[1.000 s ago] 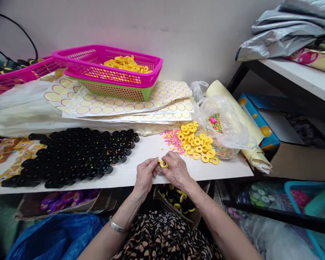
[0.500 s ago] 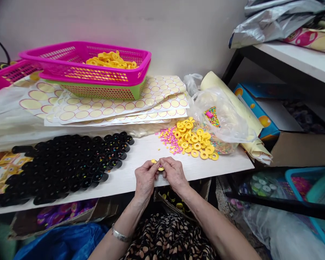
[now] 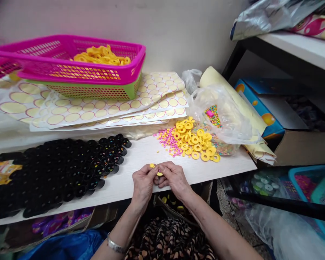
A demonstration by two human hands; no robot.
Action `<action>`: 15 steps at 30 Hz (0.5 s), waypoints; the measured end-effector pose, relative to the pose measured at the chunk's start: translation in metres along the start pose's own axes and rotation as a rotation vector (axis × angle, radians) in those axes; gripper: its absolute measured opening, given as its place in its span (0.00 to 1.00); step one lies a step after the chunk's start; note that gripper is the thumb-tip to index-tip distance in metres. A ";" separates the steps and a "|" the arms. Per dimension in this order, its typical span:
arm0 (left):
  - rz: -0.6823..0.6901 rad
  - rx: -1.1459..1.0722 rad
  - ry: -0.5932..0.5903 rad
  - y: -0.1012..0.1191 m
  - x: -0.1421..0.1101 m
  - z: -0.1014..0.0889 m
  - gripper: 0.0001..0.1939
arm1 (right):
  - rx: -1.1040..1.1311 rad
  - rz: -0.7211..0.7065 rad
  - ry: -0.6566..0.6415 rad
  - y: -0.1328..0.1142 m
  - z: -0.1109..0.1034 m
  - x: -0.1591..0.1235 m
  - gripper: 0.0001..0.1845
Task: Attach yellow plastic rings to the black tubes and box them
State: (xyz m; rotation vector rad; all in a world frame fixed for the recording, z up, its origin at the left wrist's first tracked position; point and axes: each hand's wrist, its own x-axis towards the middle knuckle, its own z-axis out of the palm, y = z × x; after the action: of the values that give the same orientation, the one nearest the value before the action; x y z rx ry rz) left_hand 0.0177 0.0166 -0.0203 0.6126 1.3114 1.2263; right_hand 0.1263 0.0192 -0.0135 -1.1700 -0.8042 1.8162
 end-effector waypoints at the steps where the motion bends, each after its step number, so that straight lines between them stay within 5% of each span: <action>1: 0.000 -0.011 -0.008 0.001 0.000 0.000 0.12 | 0.001 0.001 -0.028 0.000 -0.002 -0.001 0.18; 15: -0.079 0.041 -0.072 0.012 0.010 0.006 0.16 | 0.027 0.104 0.000 -0.015 0.000 0.002 0.17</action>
State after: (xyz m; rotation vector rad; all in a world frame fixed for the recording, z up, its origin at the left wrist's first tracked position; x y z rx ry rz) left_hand 0.0172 0.0310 -0.0116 0.6230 1.2912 1.1063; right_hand 0.1299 0.0277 -0.0017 -1.2139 -0.7280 1.9057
